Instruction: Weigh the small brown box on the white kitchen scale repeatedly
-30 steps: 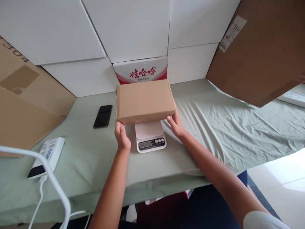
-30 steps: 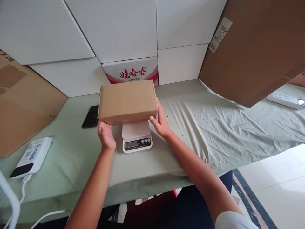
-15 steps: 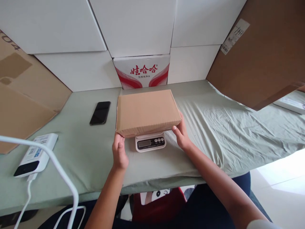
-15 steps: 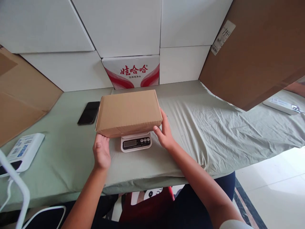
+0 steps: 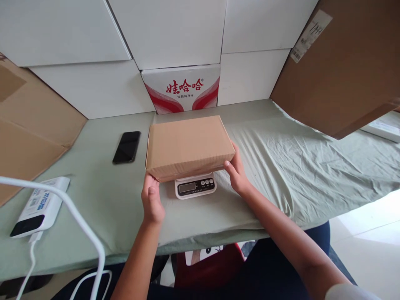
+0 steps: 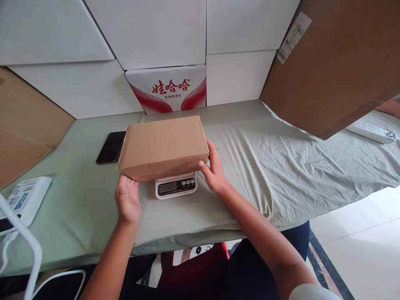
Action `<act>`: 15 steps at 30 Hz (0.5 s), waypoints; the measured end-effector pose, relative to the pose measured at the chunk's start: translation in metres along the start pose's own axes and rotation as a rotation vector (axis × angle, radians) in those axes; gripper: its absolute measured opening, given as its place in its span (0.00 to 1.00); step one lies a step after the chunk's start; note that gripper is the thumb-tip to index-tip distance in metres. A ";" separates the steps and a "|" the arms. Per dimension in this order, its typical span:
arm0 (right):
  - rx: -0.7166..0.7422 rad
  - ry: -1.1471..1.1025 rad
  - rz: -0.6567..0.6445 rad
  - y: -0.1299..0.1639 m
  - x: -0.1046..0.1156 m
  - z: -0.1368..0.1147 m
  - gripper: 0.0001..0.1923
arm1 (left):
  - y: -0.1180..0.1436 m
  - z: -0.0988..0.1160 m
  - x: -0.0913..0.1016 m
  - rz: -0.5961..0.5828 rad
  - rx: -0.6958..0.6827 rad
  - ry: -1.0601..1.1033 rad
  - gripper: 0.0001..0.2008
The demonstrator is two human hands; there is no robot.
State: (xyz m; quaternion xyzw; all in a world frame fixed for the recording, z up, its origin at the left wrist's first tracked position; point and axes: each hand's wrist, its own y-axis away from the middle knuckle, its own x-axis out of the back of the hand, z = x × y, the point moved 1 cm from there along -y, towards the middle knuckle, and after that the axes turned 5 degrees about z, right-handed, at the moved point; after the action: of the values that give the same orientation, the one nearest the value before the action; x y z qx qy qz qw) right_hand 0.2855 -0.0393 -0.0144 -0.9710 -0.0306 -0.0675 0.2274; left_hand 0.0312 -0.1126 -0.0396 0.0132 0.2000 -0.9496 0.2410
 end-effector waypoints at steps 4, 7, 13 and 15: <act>0.009 -0.009 -0.003 -0.001 -0.001 0.001 0.38 | 0.000 0.000 0.000 -0.004 -0.008 -0.003 0.36; 0.012 -0.008 -0.006 -0.001 -0.001 0.001 0.38 | -0.001 0.001 -0.001 -0.014 -0.006 0.000 0.35; -0.004 -0.027 -0.002 -0.001 0.000 0.001 0.37 | -0.003 0.001 -0.002 -0.024 0.000 0.004 0.36; -0.005 -0.028 -0.003 -0.001 0.000 0.000 0.38 | -0.003 0.000 -0.002 -0.022 -0.001 0.011 0.36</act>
State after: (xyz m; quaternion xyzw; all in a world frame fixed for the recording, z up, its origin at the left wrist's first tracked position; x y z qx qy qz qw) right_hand 0.2858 -0.0378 -0.0142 -0.9724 -0.0348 -0.0542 0.2243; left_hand 0.0315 -0.1093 -0.0380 0.0162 0.2019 -0.9520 0.2295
